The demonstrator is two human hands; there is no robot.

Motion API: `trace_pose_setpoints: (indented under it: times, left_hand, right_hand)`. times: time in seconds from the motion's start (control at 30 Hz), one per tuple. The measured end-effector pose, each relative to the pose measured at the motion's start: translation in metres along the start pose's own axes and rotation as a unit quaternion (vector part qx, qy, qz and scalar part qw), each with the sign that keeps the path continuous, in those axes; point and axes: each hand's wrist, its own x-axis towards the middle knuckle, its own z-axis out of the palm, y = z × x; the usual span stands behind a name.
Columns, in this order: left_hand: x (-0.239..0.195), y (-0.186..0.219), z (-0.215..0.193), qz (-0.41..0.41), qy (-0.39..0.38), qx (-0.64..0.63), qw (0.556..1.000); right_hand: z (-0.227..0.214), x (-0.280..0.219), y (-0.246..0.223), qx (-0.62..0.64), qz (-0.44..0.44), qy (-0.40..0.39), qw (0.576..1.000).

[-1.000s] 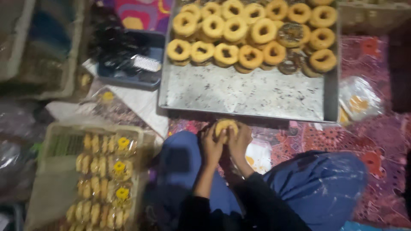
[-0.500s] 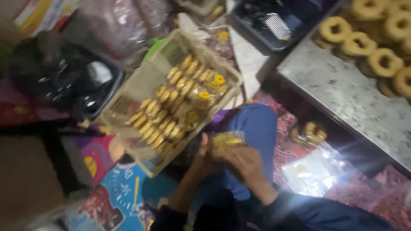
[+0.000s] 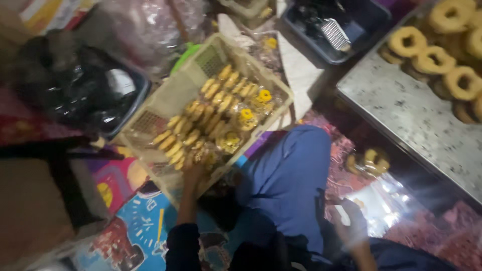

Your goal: The person sits on a patterned floor mat and repeatedly picks donuts from a metal tray, places them into small clear plastic bags, and sets the filled bags into a plastic crate. The person handles both plain and chocolate-topped donuts.

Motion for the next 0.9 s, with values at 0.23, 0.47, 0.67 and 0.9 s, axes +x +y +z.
trace_pose_setpoints:
  times: [0.23, 0.47, 0.67, 0.9]
  left_hand:
    - [-0.012, -0.02, 0.018, 0.087, 0.064, 0.14, 0.984]
    - [-0.016, 0.004, -0.016, 0.26, 0.307, 0.013, 0.915]
    - [-0.036, 0.034, -0.02, 0.211, 0.19, -0.252, 0.925]
    - [-0.105, 0.18, 0.029, 0.238, -0.037, -0.237, 0.941]
  right_hand:
    - [-0.016, 0.008, 0.084, -0.081, 0.103, 0.046, 0.99]
    - [-0.024, 0.101, 0.165, -0.164, 0.197, -0.128, 0.958]
    - [-0.022, 0.101, 0.202, -0.077, 0.185, -0.174, 0.964]
    - [-0.031, 0.045, 0.143, 0.243, 0.243, 0.095, 0.934]
